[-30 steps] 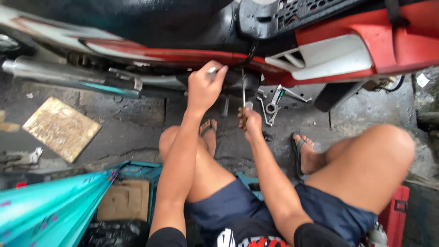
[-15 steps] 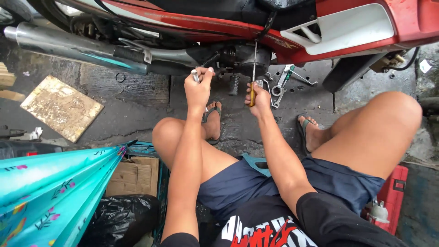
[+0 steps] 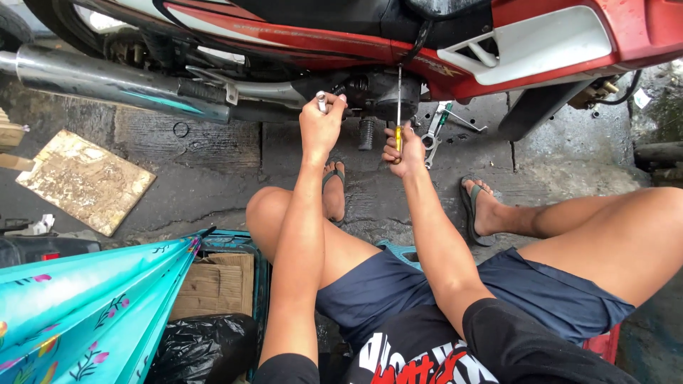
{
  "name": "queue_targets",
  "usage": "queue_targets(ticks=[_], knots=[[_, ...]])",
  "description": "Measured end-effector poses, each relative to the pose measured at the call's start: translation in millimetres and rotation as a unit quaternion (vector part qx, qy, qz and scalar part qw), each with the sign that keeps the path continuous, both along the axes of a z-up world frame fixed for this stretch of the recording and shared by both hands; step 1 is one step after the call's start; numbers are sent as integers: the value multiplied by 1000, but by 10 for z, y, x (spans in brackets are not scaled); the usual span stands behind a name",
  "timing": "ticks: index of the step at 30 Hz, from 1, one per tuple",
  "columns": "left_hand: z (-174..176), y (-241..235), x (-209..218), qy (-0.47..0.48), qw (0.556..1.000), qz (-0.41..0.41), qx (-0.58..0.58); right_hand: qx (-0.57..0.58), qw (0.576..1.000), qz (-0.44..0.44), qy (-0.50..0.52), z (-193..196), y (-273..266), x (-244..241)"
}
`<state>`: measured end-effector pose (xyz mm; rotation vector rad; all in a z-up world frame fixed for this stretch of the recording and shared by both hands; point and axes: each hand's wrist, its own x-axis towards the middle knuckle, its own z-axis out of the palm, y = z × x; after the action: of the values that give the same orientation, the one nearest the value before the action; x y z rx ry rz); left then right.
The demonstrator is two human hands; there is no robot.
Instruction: The person uses a wrench and a screwdriver to work on the side panel and engine area of a red motorcycle. They loosen and tighten bolts and screws while sitting on a small stool on a wet paved surface.
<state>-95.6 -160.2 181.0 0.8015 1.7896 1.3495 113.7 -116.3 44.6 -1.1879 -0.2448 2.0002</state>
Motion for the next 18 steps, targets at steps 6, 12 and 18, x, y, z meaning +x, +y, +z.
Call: queue_targets(ticks=[6, 12, 18], knots=[[-29, 51, 83, -1, 1000, -19, -14, 72, 976, -77, -192, -85, -85, -50], [-67, 152, 153, 9, 999, -33, -25, 16, 990, -8, -140, 205, -96, -37], [-55, 200, 151, 21, 998, -48, -42, 64, 981, -74, -165, -6, -79, -15]])
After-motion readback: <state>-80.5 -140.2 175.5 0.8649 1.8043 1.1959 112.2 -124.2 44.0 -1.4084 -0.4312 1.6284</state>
